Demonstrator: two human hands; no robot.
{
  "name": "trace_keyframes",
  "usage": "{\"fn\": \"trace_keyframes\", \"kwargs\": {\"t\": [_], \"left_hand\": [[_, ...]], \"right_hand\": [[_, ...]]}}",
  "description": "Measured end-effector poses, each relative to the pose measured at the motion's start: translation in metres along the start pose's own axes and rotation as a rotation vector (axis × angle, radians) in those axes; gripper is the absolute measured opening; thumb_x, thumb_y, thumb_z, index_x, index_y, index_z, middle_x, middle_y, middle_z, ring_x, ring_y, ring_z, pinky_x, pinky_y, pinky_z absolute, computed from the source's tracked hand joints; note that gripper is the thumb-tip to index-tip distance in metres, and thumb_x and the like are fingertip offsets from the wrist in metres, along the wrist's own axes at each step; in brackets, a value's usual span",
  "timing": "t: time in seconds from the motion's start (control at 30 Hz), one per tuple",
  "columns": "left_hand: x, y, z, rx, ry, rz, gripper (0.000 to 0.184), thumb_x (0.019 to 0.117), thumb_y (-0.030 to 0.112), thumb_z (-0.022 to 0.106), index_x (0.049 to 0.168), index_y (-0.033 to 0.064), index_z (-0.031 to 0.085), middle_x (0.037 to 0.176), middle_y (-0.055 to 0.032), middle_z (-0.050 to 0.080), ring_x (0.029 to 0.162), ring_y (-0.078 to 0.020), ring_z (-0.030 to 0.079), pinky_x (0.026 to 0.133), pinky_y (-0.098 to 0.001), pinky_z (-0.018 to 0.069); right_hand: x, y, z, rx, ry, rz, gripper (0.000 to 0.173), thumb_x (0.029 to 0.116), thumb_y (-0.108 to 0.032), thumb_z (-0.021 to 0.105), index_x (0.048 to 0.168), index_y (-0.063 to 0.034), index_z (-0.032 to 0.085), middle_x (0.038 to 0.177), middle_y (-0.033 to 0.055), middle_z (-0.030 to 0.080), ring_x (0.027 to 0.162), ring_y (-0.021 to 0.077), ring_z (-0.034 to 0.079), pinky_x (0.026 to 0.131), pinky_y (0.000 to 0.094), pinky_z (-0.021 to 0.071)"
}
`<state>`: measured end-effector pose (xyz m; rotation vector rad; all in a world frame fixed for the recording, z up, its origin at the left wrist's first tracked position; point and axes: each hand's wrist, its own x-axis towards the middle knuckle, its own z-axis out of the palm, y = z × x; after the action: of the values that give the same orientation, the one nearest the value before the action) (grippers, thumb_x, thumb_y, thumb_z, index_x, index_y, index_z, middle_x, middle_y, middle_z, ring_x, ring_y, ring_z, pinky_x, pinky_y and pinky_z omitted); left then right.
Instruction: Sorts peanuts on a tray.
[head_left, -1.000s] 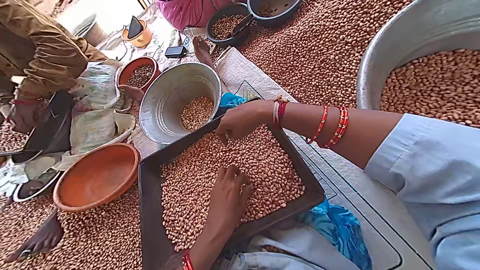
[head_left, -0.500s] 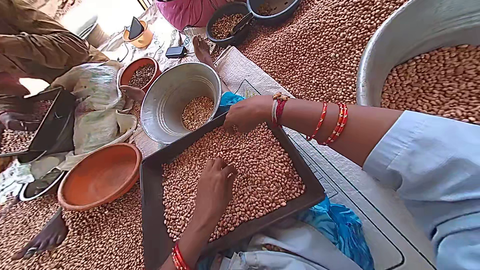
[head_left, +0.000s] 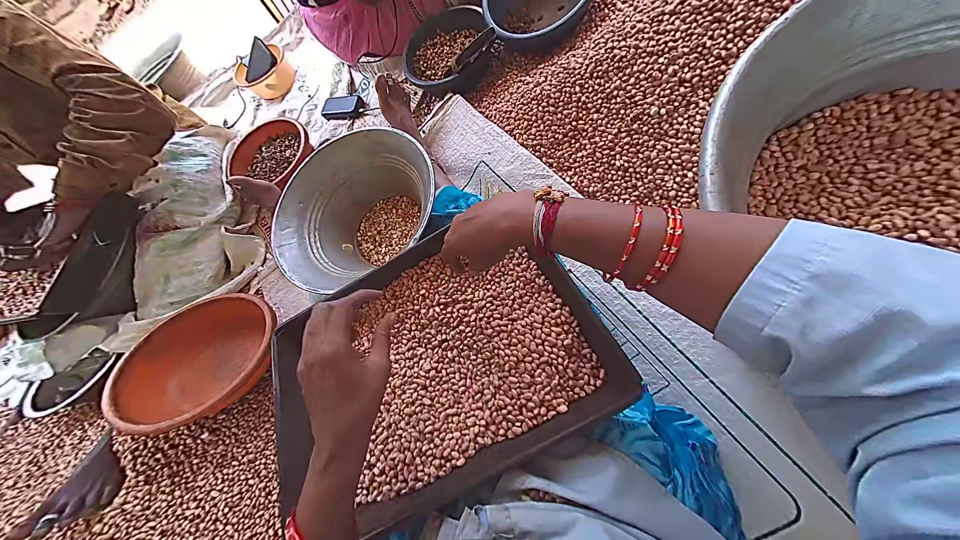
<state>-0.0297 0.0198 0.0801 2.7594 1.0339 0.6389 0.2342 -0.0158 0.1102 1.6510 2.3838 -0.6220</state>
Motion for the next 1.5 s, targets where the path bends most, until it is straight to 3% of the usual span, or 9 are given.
{"fn": "trace_keyframes", "kwargs": {"t": [0.13, 0.43, 0.57, 0.63, 0.8, 0.87, 1.13, 1.33, 1.5], "left_hand": [[-0.035, 0.032, 0.029, -0.123, -0.339, 0.184, 0.010, 0.0865, 0.022, 0.074, 0.094, 0.0180, 0.080, 0.090, -0.0059, 0.070, 0.087, -0.0267, 0.067, 0.073, -0.0424, 0.0559], [-0.038, 0.046, 0.037, -0.047, -0.572, 0.168, 0.010, 0.0886, 0.015, 0.074, 0.096, 0.0111, 0.079, 0.094, -0.0105, 0.073, 0.094, -0.0315, 0.070, 0.076, -0.0482, 0.0582], [0.000, 0.003, 0.003, 0.009, -0.057, -0.018, 0.032, 0.0981, 0.021, 0.062, 0.124, 0.0025, 0.067, 0.096, -0.0153, 0.067, 0.076, -0.0270, 0.065, 0.067, -0.0458, 0.0538], [0.014, -0.012, -0.003, 0.010, -0.021, -0.080, 0.033, 0.1017, 0.023, 0.055, 0.128, 0.0049, 0.064, 0.098, -0.0126, 0.066, 0.077, -0.0233, 0.063, 0.068, -0.0435, 0.0516], [0.023, 0.010, 0.026, 0.110, -0.713, -0.203, 0.039, 0.1098, 0.016, 0.043, 0.145, 0.0028, 0.054, 0.138, -0.0230, 0.059, 0.122, -0.0398, 0.062, 0.103, -0.0566, 0.0479], [0.014, 0.042, 0.045, 0.144, -0.811, -0.149, 0.045, 0.1077, 0.012, 0.043, 0.151, 0.0003, 0.044, 0.142, -0.0246, 0.054, 0.123, -0.0400, 0.061, 0.103, -0.0524, 0.0500], [-0.049, 0.103, 0.041, -0.314, -0.752, 0.255, 0.059, 0.0931, -0.001, 0.051, 0.151, 0.0093, 0.050, 0.126, -0.0178, 0.060, 0.090, -0.0277, 0.069, 0.069, -0.0398, 0.0594], [-0.038, 0.055, 0.035, -0.067, -0.880, -0.081, 0.061, 0.1053, 0.014, 0.047, 0.163, 0.0149, 0.029, 0.139, -0.0231, 0.052, 0.093, -0.0326, 0.069, 0.082, -0.0461, 0.0591], [-0.022, 0.001, 0.020, 0.060, -0.452, -0.098, 0.048, 0.0977, 0.011, 0.065, 0.144, 0.0023, 0.055, 0.131, -0.0280, 0.058, 0.096, -0.0414, 0.069, 0.080, -0.0552, 0.0576]], "right_hand": [[0.001, -0.002, -0.001, 0.005, -0.016, 0.021, 0.022, 0.1006, -0.017, 0.063, 0.120, -0.0120, 0.073, 0.105, 0.0124, 0.071, 0.103, 0.0323, 0.068, 0.084, 0.0553, 0.0513], [0.000, -0.003, 0.000, -0.029, -0.058, 0.034, 0.022, 0.1004, -0.019, 0.064, 0.119, -0.0094, 0.072, 0.109, 0.0141, 0.071, 0.107, 0.0343, 0.067, 0.087, 0.0577, 0.0507], [-0.002, -0.004, 0.000, -0.022, -0.056, 0.046, 0.021, 0.0984, -0.019, 0.066, 0.117, -0.0121, 0.073, 0.107, 0.0116, 0.071, 0.105, 0.0319, 0.067, 0.084, 0.0564, 0.0513], [-0.003, -0.003, -0.002, -0.014, -0.045, 0.044, 0.022, 0.0983, -0.017, 0.066, 0.119, -0.0128, 0.073, 0.109, 0.0114, 0.071, 0.106, 0.0315, 0.067, 0.085, 0.0559, 0.0513], [0.001, 0.001, -0.004, -0.006, -0.051, 0.057, 0.023, 0.0982, -0.019, 0.067, 0.120, -0.0130, 0.074, 0.110, 0.0121, 0.072, 0.108, 0.0322, 0.067, 0.089, 0.0564, 0.0505], [0.000, 0.002, -0.004, -0.008, -0.061, 0.065, 0.023, 0.0982, -0.018, 0.067, 0.119, -0.0123, 0.074, 0.110, 0.0120, 0.072, 0.108, 0.0319, 0.066, 0.090, 0.0559, 0.0502], [-0.002, 0.002, -0.003, -0.016, -0.043, 0.050, 0.025, 0.0974, -0.014, 0.066, 0.121, -0.0122, 0.074, 0.107, 0.0125, 0.072, 0.104, 0.0323, 0.067, 0.087, 0.0550, 0.0512], [-0.002, -0.001, -0.005, -0.035, -0.040, 0.028, 0.016, 0.0984, -0.015, 0.065, 0.112, -0.0117, 0.073, 0.099, 0.0118, 0.070, 0.096, 0.0318, 0.067, 0.080, 0.0550, 0.0507], [-0.003, -0.002, -0.003, 0.003, -0.054, 0.048, 0.023, 0.0989, -0.018, 0.067, 0.120, -0.0114, 0.073, 0.108, 0.0137, 0.071, 0.106, 0.0337, 0.067, 0.086, 0.0572, 0.0501]]}}
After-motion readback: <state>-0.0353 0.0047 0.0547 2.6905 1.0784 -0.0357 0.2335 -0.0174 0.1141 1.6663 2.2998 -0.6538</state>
